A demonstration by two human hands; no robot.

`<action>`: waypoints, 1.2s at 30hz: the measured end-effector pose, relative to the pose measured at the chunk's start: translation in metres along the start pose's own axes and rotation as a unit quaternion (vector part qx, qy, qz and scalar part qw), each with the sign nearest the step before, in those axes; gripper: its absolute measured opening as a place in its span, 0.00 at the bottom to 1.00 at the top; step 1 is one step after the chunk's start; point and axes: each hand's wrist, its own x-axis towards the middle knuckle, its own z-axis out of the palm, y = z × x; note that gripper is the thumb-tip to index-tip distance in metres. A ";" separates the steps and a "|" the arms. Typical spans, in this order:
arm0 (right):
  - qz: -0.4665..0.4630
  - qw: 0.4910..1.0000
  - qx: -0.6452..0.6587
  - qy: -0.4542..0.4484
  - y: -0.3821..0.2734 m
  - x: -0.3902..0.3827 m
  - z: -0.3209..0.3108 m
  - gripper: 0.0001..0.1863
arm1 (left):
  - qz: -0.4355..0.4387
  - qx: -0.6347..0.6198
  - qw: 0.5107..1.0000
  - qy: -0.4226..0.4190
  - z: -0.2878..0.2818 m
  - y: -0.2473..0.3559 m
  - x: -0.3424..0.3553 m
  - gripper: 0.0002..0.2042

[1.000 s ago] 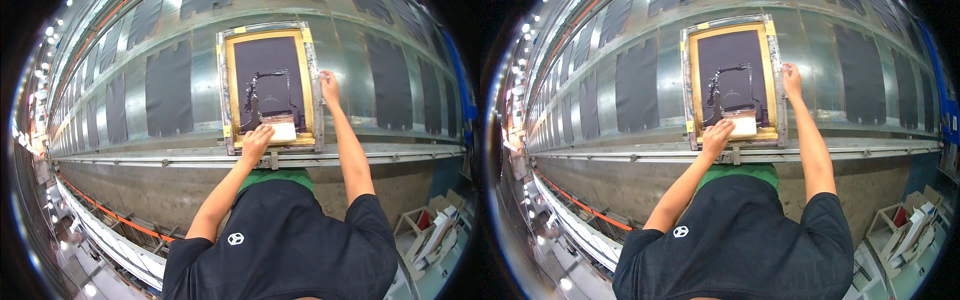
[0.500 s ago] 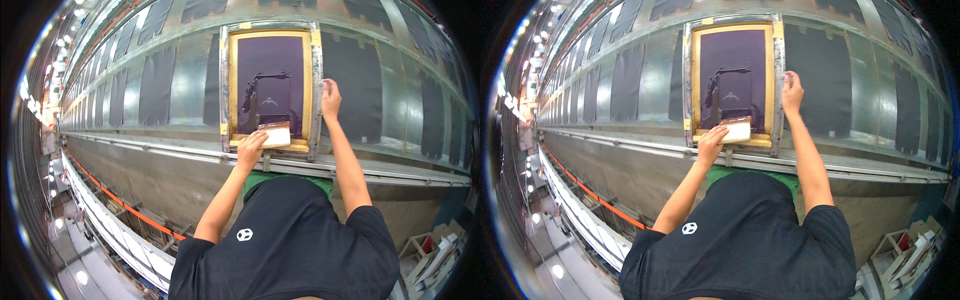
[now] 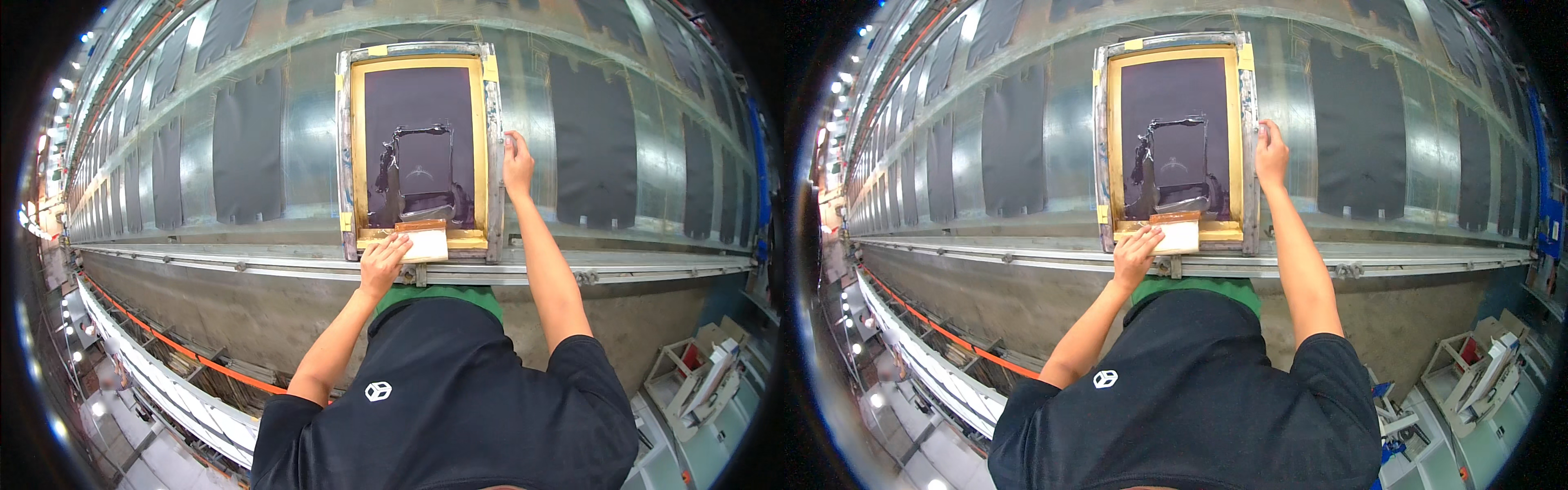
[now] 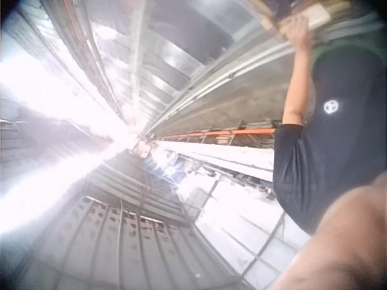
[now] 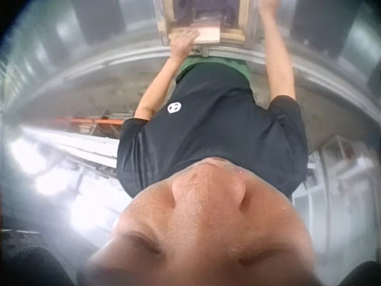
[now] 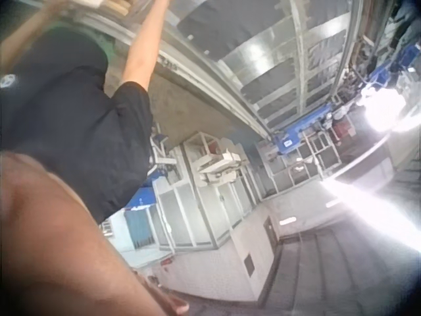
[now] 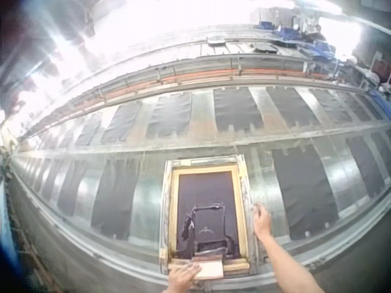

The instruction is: The person uses a squeegee to spread dark ink across a screen printing frame. They repeatedly pull the squeegee across the mesh to ensure even coverage of the ink. The person briefly moves the frame to a workbench to add more ink from a bottle before returning to the printing station to continue spreading.

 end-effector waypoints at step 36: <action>-0.287 0.922 -0.140 -0.220 -0.073 -0.026 0.031 0.22 | -0.027 -0.090 0.995 0.012 0.009 -0.073 0.187 0.18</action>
